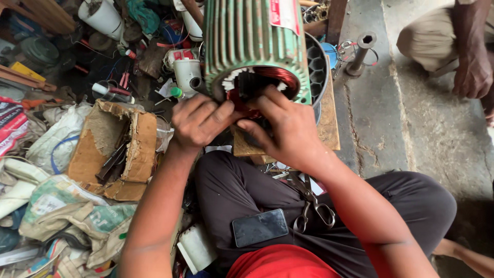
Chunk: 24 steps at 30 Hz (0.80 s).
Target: The person sits on the floor and works on a green electric motor. They cut a small piece of white material with scissors and insert it into the motor's winding slots. They then use a flat metal bar to press and adjust the internal windings.
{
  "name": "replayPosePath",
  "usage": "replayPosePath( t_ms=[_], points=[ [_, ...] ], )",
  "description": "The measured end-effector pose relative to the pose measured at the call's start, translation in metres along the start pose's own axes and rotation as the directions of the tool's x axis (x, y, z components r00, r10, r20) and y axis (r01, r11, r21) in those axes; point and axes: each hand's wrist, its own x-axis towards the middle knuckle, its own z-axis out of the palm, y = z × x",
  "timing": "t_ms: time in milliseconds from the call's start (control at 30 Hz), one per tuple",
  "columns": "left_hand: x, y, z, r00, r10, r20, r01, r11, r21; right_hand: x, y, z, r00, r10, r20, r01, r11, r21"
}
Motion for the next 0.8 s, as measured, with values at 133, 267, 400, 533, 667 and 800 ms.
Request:
replayPosePath(
  t_ms=[133,267,400,533,667,800],
  points=[
    [-0.005,-0.004,0.001,0.997,0.001,-0.073,-0.005,0.998,-0.055,0.012,-0.016,0.005,0.952,0.306,0.005,-0.304,0.941,0.149],
    [-0.006,-0.006,0.004,0.995,-0.045,-0.09,0.038,0.996,-0.08,0.022,-0.023,0.016,0.893,0.449,0.024,-0.433,0.846,0.311],
    [-0.005,-0.01,0.005,0.995,-0.091,-0.048,0.086,0.991,-0.102,0.024,-0.022,0.017,0.879,0.473,0.061,-0.464,0.82,0.335],
    [-0.002,-0.019,0.001,1.0,-0.012,-0.028,0.01,0.998,-0.054,0.016,-0.027,0.005,0.953,0.302,0.007,-0.295,0.928,0.228],
    [0.005,-0.028,-0.002,0.997,0.08,-0.003,-0.08,0.995,-0.061,0.006,-0.022,-0.003,0.993,0.114,0.014,-0.115,0.975,0.189],
    [0.012,-0.041,-0.013,0.978,0.193,0.082,-0.185,0.978,-0.095,0.003,-0.002,-0.006,0.997,-0.075,0.001,0.075,0.992,0.104]
  ],
)
